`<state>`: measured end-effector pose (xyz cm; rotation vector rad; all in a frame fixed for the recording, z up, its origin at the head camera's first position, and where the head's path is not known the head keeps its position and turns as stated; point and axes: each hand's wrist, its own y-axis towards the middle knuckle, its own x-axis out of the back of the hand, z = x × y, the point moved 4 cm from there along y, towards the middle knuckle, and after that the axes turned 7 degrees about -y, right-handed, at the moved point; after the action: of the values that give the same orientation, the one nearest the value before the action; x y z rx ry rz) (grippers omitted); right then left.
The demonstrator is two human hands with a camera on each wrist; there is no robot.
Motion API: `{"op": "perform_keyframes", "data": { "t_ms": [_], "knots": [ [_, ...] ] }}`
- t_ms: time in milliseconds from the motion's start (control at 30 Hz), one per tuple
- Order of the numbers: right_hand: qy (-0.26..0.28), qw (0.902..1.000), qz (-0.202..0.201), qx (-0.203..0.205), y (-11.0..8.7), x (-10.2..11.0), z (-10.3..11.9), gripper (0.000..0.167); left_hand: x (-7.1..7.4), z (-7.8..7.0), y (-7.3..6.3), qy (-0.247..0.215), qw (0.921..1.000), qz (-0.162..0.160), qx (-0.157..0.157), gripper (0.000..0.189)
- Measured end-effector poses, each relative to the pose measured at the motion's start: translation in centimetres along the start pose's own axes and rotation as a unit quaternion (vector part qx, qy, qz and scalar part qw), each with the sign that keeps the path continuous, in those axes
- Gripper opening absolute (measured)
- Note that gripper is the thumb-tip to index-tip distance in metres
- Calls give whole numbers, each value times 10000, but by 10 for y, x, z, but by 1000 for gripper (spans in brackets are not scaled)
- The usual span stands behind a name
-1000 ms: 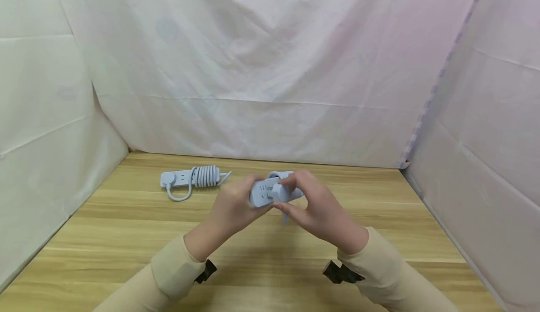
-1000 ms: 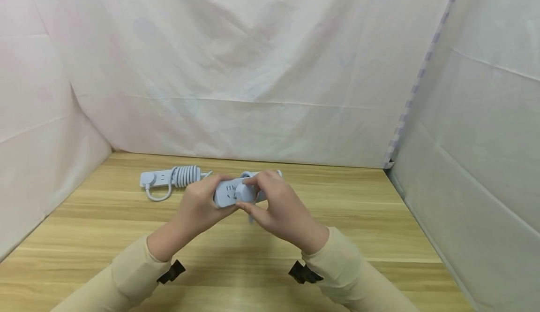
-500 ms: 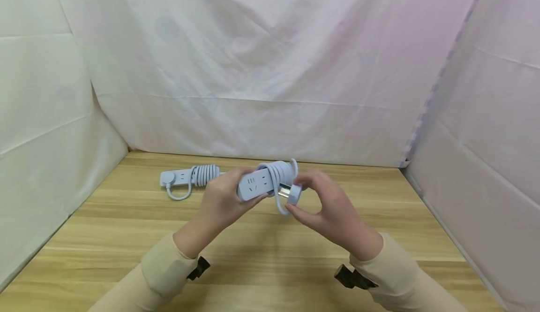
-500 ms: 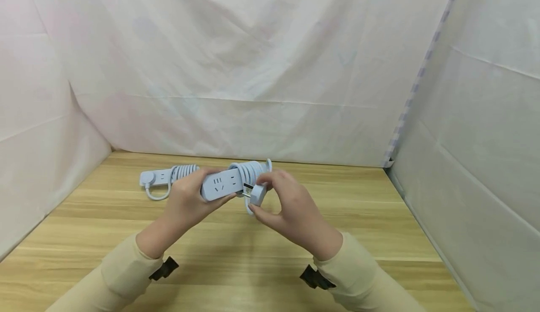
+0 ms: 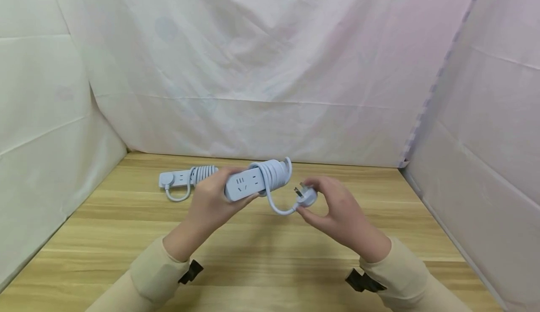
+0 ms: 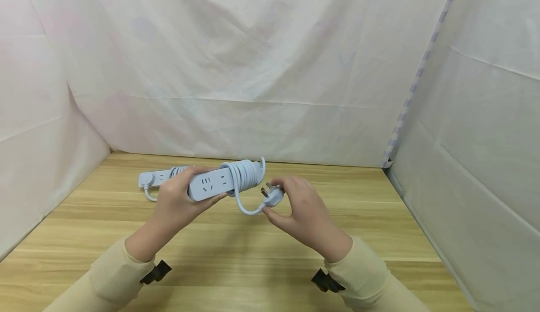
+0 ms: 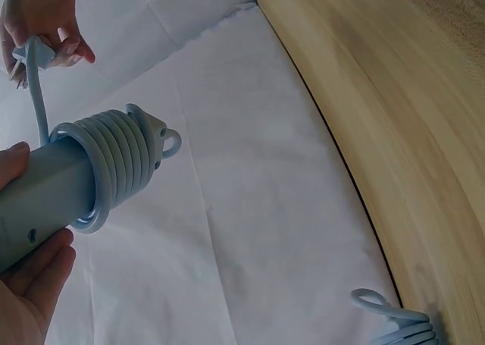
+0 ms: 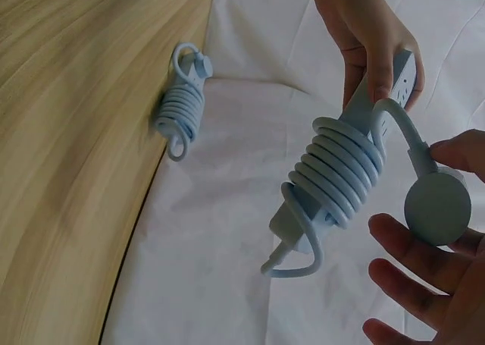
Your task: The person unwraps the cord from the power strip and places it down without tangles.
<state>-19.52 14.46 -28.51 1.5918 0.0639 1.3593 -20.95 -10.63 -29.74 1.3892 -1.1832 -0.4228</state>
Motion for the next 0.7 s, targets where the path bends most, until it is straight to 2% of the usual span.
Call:
{"op": "perform_keyframes", "data": {
  "t_ms": [200, 433, 567, 700],
  "knots": [
    [-144, 9993, 242, -246, -5, 1, -9, 50, 3, 1, -1, -7, 9998, 12, 205, 58],
    [-259, 9978, 341, -506, -8, 6, -21, 39, 7, 0, -4, -328, 9980, 34, 543, 57],
    [-265, 9939, 713, -795, -8, 4, -30, 32, 8, 1, -6, -713, 9947, 48, 743, 57],
    [-126, 9864, 1215, -1100, -9, -1, -36, 34, 11, 0, -8, -985, 9910, 63, 906, 57]
  ]
}}
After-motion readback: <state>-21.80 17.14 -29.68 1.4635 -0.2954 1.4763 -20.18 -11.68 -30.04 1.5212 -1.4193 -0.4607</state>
